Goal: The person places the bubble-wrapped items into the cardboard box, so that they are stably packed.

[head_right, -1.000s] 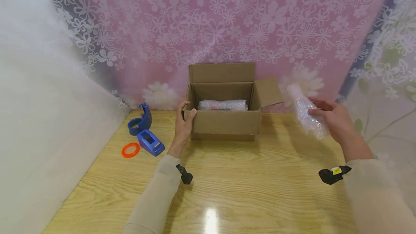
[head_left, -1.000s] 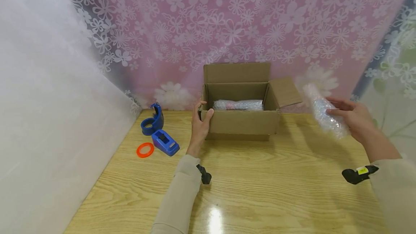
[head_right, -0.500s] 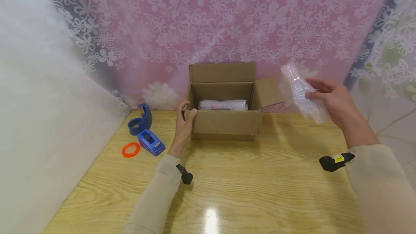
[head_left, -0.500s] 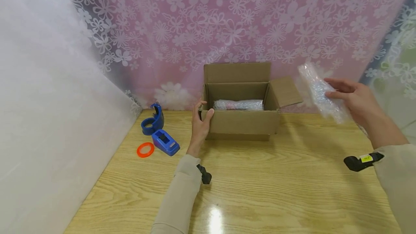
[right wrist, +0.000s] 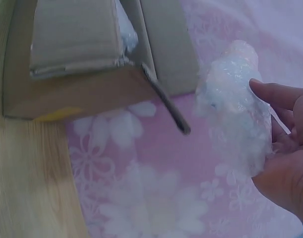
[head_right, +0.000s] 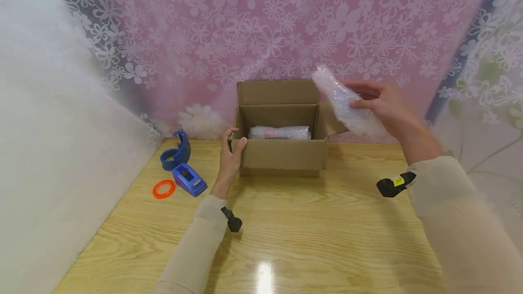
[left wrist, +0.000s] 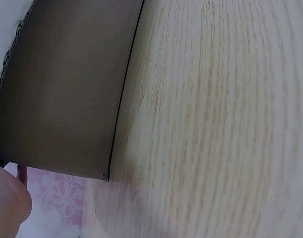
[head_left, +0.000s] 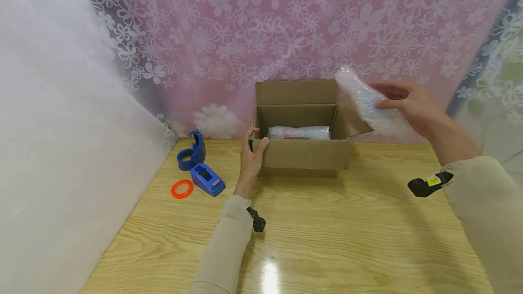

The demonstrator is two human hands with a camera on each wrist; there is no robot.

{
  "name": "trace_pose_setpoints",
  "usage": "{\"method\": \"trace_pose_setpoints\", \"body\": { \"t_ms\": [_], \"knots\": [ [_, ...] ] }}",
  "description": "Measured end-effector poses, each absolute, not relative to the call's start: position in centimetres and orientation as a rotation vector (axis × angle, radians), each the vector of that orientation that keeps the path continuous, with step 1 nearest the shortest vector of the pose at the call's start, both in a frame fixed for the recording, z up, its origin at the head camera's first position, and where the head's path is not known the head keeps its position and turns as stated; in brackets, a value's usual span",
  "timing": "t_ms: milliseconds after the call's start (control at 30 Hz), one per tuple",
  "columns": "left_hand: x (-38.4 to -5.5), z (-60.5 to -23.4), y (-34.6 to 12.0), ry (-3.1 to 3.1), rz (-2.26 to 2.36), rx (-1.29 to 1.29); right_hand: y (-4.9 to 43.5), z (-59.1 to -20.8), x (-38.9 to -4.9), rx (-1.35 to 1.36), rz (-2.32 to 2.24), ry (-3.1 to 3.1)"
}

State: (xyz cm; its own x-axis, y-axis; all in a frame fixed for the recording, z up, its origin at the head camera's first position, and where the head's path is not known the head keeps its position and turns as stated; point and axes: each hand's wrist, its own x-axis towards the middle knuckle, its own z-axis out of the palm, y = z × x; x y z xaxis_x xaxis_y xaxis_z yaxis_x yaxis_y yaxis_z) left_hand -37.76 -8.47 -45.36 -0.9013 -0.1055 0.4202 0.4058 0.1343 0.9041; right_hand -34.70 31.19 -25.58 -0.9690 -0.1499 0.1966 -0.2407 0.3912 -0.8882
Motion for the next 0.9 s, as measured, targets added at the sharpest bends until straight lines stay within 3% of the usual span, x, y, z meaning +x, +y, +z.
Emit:
{"method": "trace_pose_setpoints", "body": {
  "t_ms": [400,900],
  "knots": [
    [-37.6,-45.2,-8.5,-2.044,-1.771,-0.312,23.9,-24.7,-36.4,0.498,1.566,-2.564],
    [-37.8,-45.2,-8.7,-2.052,-1.757,-0.303,18.3,-26.8,-38.1,0.455,1.305,-2.716]
  ]
}}
